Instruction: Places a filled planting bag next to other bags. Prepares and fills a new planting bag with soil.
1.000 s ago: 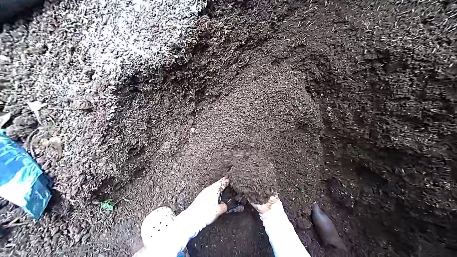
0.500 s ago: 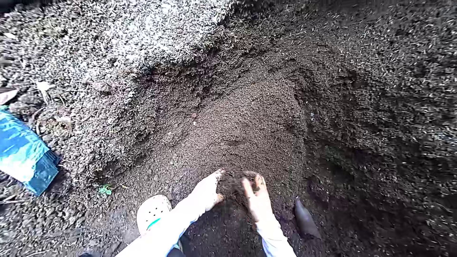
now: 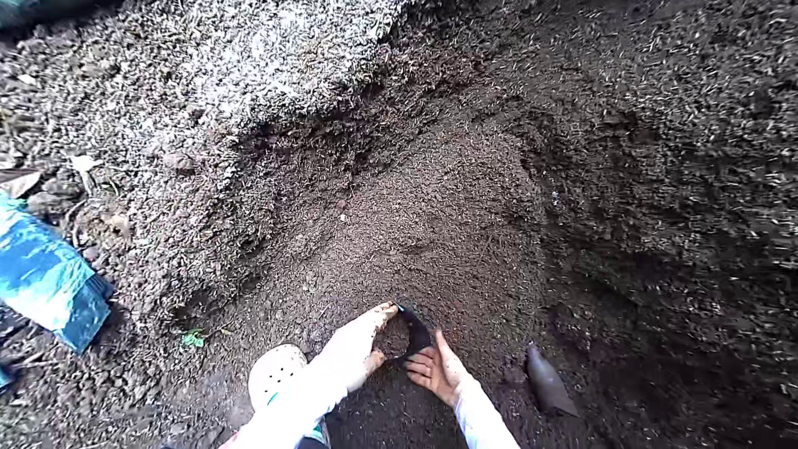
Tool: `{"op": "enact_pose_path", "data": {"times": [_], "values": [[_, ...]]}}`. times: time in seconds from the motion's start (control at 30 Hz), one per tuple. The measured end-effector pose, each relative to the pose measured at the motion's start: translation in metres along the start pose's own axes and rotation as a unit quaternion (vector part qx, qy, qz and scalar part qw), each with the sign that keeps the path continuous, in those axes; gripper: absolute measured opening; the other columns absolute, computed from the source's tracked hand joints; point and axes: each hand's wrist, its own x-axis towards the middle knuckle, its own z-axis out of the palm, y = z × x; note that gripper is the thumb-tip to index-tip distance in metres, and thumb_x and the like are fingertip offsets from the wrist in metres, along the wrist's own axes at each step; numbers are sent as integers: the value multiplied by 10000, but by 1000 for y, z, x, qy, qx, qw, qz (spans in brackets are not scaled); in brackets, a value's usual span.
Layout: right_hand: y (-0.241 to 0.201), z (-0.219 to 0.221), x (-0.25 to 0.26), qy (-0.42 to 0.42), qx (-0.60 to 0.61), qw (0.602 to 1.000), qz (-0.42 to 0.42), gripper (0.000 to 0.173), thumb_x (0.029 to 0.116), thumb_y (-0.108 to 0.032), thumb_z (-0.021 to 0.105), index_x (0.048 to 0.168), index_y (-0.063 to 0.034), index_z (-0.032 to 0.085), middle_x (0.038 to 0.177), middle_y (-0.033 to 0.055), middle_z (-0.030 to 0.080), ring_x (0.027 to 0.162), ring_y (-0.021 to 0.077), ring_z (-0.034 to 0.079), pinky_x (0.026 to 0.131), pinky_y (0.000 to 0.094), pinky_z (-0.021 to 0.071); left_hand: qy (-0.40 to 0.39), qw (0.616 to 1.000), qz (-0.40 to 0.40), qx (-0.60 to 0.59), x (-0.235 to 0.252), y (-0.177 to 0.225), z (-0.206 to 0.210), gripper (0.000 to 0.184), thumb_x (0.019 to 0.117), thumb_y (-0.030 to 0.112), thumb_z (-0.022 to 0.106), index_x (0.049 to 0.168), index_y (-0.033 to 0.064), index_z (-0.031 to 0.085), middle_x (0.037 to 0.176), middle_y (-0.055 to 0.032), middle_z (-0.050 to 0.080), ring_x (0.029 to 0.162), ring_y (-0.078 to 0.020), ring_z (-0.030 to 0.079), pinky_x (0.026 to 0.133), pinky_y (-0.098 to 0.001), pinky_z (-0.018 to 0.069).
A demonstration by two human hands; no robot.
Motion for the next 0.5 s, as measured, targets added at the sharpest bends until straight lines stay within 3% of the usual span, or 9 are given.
{"op": "enact_pose_path", "data": {"times": [0.1,0.17,0.23,0.3,0.33,0.4,0.43,0.5], "values": [[20,1,43,30,163,986,27,802,1078,-623,165,1429,43,443,1250,229,623,1064,292,653,932,422,539,-16,998,-30,52,3,-8,0,529,1001,114,548,1515,234,521,1687,-113,279,1504,-280,387,1162,-475,415],[15,6,59,24,191,981,4,746,1091,-587,173,1444,23,416,1242,198,621,1036,256,648,908,404,536,-21,995,-59,74,2,-15,1,452,1058,260,514,1510,279,525,1677,-95,311,1462,-293,451,1097,-515,474],[1,18,65,27,214,976,-10,711,1094,-577,202,1436,23,373,1191,190,601,998,250,651,871,390,559,-22,998,-55,38,-2,-22,2,498,1024,168,536,1522,169,518,1622,-133,407,1463,-285,451,1173,-480,403],[-19,33,72,13,265,964,-13,762,1078,-607,245,1516,15,284,1389,237,512,1207,299,578,1005,439,502,-36,998,-42,-5,-7,-20,0,581,967,73,584,1537,61,471,1578,-190,455,1465,-287,449,1219,-443,338],[-27,41,77,2,293,956,-12,814,1054,-660,244,1568,-28,254,1512,224,458,1344,307,521,1092,473,464,-34,999,-28,-14,-10,-22,2,618,948,64,600,1548,48,453,1580,-191,455,1468,-275,449,1224,-426,332],[-40,59,86,-19,357,933,-23,870,990,-769,247,1627,-178,217,1618,148,381,1464,308,416,1138,586,402,-14,999,9,-32,-15,-30,9,623,925,51,610,1532,27,470,1614,-154,422,1484,-228,432,1231,-385,328],[-46,69,90,-30,385,922,-31,865,951,-818,249,1604,-252,276,1575,104,453,1427,294,467,1088,609,448,-9,999,19,-43,-17,-33,10,623,922,48,608,1529,23,473,1638,-125,392,1494,-200,415,1235,-366,323],[-48,87,100,-63,425,899,-78,820,940,-831,209,1496,-266,419,1403,61,606,1272,245,598,952,554,544,10,997,33,-66,-20,-35,11,634,906,41,609,1524,9,473,1644,-122,380,1493,-183,416,1230,-345,328]]}}
